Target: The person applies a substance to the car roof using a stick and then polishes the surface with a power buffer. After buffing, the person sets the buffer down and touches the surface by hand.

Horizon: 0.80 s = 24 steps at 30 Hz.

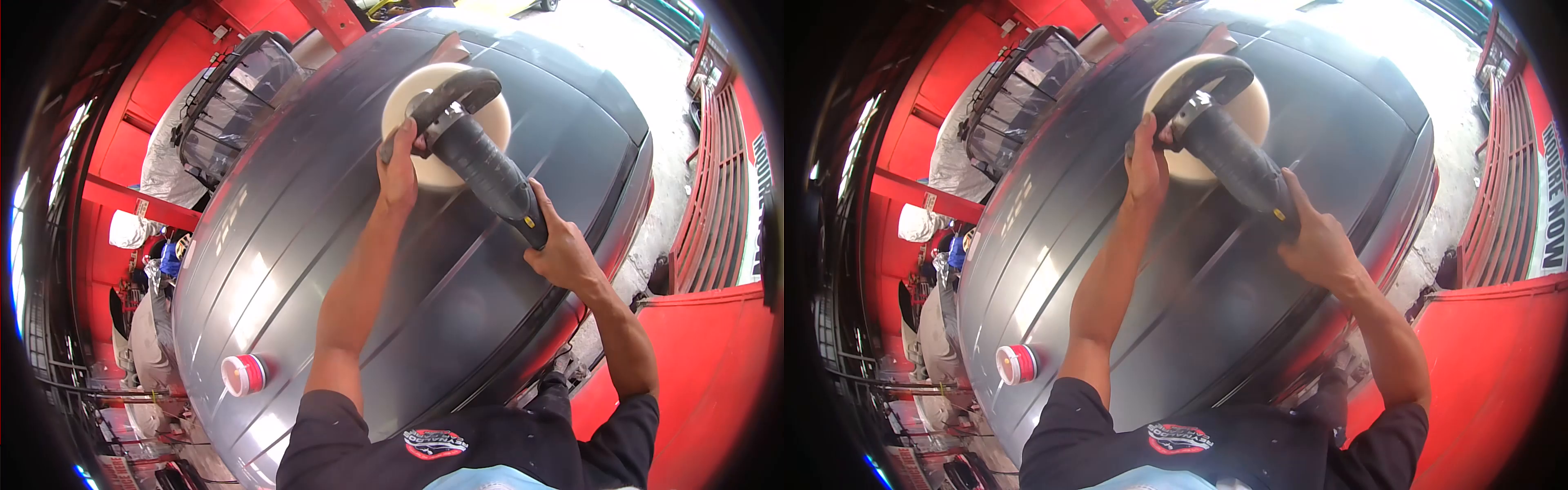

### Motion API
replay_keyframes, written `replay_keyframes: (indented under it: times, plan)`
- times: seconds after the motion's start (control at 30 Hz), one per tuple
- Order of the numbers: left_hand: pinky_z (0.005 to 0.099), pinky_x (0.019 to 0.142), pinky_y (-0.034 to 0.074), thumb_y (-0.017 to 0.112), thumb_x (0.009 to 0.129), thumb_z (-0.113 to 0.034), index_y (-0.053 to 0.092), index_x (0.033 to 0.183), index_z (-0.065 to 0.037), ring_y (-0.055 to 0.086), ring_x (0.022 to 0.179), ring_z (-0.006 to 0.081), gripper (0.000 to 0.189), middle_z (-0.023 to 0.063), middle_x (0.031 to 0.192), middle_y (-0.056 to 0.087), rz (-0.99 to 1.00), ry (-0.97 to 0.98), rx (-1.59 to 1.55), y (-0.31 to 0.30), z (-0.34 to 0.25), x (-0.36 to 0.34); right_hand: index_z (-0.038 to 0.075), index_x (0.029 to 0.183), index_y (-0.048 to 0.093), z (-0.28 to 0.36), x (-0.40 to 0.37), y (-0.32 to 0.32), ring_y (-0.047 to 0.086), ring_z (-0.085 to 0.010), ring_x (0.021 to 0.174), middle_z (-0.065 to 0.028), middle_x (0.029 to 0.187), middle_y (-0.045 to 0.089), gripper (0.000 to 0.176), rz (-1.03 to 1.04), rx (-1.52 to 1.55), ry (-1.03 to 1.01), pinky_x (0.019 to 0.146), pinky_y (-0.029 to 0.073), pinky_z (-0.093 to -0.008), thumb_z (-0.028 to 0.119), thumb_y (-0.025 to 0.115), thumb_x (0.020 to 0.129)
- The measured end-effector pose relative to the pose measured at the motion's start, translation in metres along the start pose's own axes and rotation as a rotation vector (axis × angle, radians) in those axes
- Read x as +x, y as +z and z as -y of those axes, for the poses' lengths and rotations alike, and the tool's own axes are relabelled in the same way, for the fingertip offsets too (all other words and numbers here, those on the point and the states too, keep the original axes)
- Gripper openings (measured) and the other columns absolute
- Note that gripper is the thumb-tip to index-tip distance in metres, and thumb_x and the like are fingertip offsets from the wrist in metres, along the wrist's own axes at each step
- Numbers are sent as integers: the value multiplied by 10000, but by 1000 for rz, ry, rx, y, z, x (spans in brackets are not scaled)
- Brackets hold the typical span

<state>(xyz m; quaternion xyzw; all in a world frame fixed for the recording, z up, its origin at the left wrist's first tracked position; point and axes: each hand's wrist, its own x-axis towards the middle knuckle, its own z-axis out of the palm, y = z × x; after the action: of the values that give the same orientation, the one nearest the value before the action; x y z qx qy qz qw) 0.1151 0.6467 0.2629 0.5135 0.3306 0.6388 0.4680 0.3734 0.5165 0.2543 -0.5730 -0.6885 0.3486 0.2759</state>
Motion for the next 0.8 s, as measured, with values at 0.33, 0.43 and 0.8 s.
replay_keyframes:
  times: [0.33, 0.43, 0.8]
  plan:
    - [314, 818, 357, 429, 1058, -287, 526, 904, -68, 424, 829, 143, 285, 13, 846, 471, 21, 93, 99, -52, -31, -78, 161, 1572, 182, 19, -29, 20, 661, -486, 788, -287, 803, 667, 980, 153, -1, -57, 741, 515, -519, 95, 652, 715]
    - [314, 799, 374, 462, 1041, -297, 550, 900, -57, 450, 825, 138, 293, 22, 846, 508, -257, 41, 93, -79, -56, -123, 172, 1578, 156, 46, -43, 37, 666, -471, 791, -278, 807, 668, 1007, 287, -18, -34, 747, 525, -516, 127, 678, 718]
    - [285, 726, 350, 536, 1015, -429, 491, 837, -122, 401, 703, 111, 357, -24, 732, 408, -744, 164, 123, -140, -128, -205, 47, 1570, 128, 108, -63, 99, 661, -473, 884, -330, 947, 655, 903, 694, 120, -223, 808, 511, -488, 207, 636, 840]
